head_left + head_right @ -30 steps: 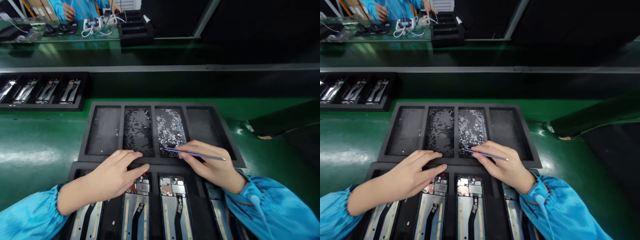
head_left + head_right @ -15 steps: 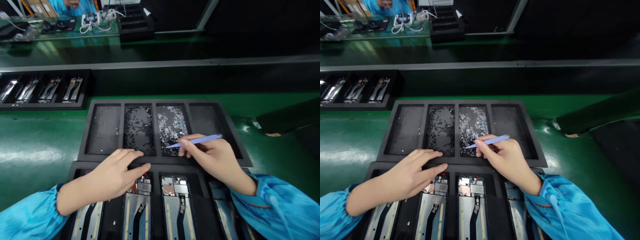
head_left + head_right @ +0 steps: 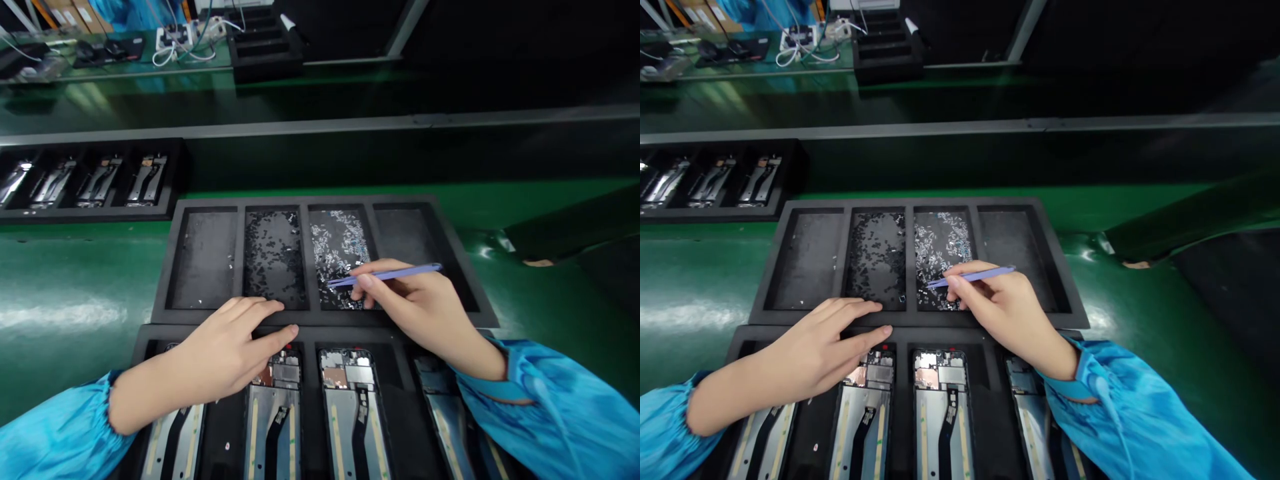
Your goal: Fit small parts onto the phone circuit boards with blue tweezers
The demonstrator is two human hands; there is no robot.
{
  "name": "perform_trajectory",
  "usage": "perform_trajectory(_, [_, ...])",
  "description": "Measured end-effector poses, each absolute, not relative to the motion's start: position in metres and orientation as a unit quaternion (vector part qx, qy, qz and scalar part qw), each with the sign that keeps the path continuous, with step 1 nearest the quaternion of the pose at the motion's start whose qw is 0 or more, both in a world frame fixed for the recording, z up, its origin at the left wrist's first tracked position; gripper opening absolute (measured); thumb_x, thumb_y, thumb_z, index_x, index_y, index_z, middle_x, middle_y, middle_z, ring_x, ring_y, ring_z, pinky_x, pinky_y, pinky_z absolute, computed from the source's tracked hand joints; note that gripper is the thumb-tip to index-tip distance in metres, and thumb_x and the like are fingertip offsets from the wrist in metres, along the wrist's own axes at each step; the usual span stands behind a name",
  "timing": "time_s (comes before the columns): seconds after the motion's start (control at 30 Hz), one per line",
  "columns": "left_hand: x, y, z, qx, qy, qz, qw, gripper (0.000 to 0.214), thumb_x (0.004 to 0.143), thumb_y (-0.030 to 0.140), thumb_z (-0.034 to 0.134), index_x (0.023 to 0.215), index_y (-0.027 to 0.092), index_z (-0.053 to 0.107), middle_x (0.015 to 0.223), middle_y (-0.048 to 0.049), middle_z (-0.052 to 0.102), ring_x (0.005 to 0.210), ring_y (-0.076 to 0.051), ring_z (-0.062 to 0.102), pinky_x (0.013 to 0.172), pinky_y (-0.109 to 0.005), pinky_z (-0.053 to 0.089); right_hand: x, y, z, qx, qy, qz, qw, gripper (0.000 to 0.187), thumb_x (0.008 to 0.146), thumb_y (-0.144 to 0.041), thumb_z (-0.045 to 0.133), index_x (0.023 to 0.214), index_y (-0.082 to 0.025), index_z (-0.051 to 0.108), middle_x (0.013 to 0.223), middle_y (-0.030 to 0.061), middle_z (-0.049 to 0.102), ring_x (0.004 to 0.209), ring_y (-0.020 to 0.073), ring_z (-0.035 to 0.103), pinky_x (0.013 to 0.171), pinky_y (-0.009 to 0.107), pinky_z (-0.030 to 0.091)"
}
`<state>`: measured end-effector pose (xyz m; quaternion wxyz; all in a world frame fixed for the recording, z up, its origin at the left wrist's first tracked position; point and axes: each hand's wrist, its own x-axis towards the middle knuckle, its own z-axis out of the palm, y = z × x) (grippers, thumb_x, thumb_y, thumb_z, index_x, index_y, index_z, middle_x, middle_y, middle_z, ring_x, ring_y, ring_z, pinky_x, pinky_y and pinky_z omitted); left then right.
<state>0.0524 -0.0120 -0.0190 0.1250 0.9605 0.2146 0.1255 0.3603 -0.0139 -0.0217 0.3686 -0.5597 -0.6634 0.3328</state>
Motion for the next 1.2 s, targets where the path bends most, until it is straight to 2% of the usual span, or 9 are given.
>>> perform_trajectory(0.13, [0.052, -0.012, -0.018, 0.961, 0.213, 0.122, 0.131, 0.042, 0.095, 0.011, 0.053, 0.136, 0.011, 0.061, 0.132, -0.0230, 0.058, 0.118, -0.035, 0.058, 0.092, -0.053, 0.057, 0.364, -0.017, -0.024, -0.507, -0.739, 0.264, 0.356, 0.019, 0.099, -0.033, 0.062, 0.097, -0.019, 0.074, 0.086, 0.0065, 0.074, 0.071, 0.0171, 0.072, 0.058, 0.026, 0.059])
perform_trajectory(0.3, [0.053, -0.011, -0.017, 0.961, 0.213, 0.124, 0.128, 0.041, 0.095, 0.011, 0.054, 0.135, 0.011, 0.062, 0.132, -0.0234, 0.057, 0.118, -0.036, 0.058, 0.092, -0.053, 0.057, 0.361, -0.012, -0.022, -0.530, -0.725, 0.270, 0.348, 0.038, 0.102, -0.040, 0.056, 0.073, -0.020, 0.069, 0.081, 0.0063, 0.075, 0.064, 0.0161, 0.071, 0.058, 0.028, 0.059])
perform_trajectory(0.43, [0.052, -0.012, -0.017, 0.961, 0.213, 0.118, 0.130, 0.041, 0.096, 0.011, 0.053, 0.136, 0.011, 0.062, 0.133, -0.0233, 0.056, 0.119, -0.036, 0.057, 0.093, -0.054, 0.057, 0.359, -0.009, -0.022, -0.518, -0.730, 0.270, 0.354, 0.041, 0.102, -0.040, 0.056, 0.067, -0.021, 0.066, 0.082, 0.0057, 0.075, 0.067, 0.0166, 0.072, 0.058, 0.027, 0.059])
perform_trajectory(0.63, [0.053, -0.014, -0.015, 0.957, 0.220, 0.123, 0.142, 0.038, 0.099, 0.014, 0.053, 0.136, 0.011, 0.062, 0.133, -0.0228, 0.056, 0.120, -0.035, 0.056, 0.094, -0.054, 0.057, 0.359, -0.011, -0.022, -0.458, -0.792, 0.206, 0.347, 0.015, 0.101, -0.027, 0.059, 0.096, -0.020, 0.072, 0.085, 0.0043, 0.076, 0.072, 0.0166, 0.073, 0.065, 0.028, 0.061])
perform_trajectory(0.77, [0.052, -0.014, -0.011, 0.942, 0.242, 0.140, 0.185, 0.033, 0.102, 0.021, 0.053, 0.132, 0.014, 0.065, 0.133, -0.0196, 0.058, 0.124, -0.033, 0.057, 0.098, -0.054, 0.057, 0.358, -0.015, -0.019, -0.382, -0.849, 0.100, 0.352, 0.014, 0.100, -0.016, 0.061, 0.109, -0.021, 0.070, 0.087, 0.0042, 0.076, 0.073, 0.0169, 0.073, 0.067, 0.029, 0.063])
perform_trajectory(0.87, [0.050, -0.015, -0.009, 0.899, 0.284, 0.187, 0.277, 0.029, 0.103, 0.023, 0.056, 0.130, 0.016, 0.065, 0.135, -0.0158, 0.058, 0.125, -0.026, 0.060, 0.102, -0.045, 0.057, 0.355, -0.033, -0.012, -0.296, -0.896, 0.014, 0.330, 0.025, 0.096, -0.011, 0.064, 0.120, -0.015, 0.068, 0.092, 0.0088, 0.078, 0.080, 0.0220, 0.075, 0.077, 0.035, 0.065])
perform_trajectory(0.97, [0.049, -0.017, -0.007, 0.835, 0.315, 0.272, 0.359, 0.028, 0.101, 0.026, 0.063, 0.126, 0.016, 0.065, 0.127, -0.0119, 0.066, 0.115, -0.020, 0.067, 0.099, -0.035, 0.059, 0.346, -0.060, -0.007, -0.258, -0.918, -0.017, 0.300, 0.029, 0.099, -0.011, 0.053, 0.124, -0.013, 0.069, 0.105, 0.0121, 0.079, 0.101, 0.0288, 0.075, 0.092, 0.043, 0.064])
perform_trajectory(1.1, [0.049, -0.023, -0.003, 0.793, 0.300, 0.348, 0.401, 0.024, 0.097, 0.030, 0.069, 0.116, 0.015, 0.071, 0.113, -0.0089, 0.074, 0.103, -0.017, 0.073, 0.094, -0.030, 0.061, 0.331, -0.080, -0.007, -0.210, -0.919, -0.054, 0.328, 0.032, 0.099, -0.014, 0.049, 0.115, -0.023, 0.076, 0.107, 0.0040, 0.080, 0.106, 0.0237, 0.075, 0.098, 0.037, 0.064])
perform_trajectory(1.2, [0.047, -0.029, -0.001, 0.794, 0.286, 0.364, 0.393, 0.016, 0.098, 0.023, 0.067, 0.109, 0.013, 0.073, 0.108, -0.0085, 0.076, 0.099, -0.015, 0.073, 0.091, -0.026, 0.061, 0.317, -0.082, -0.009, -0.191, -0.916, -0.055, 0.349, 0.035, 0.100, -0.013, 0.045, 0.110, -0.023, 0.077, 0.104, 0.0024, 0.080, 0.106, 0.0212, 0.075, 0.105, 0.033, 0.060])
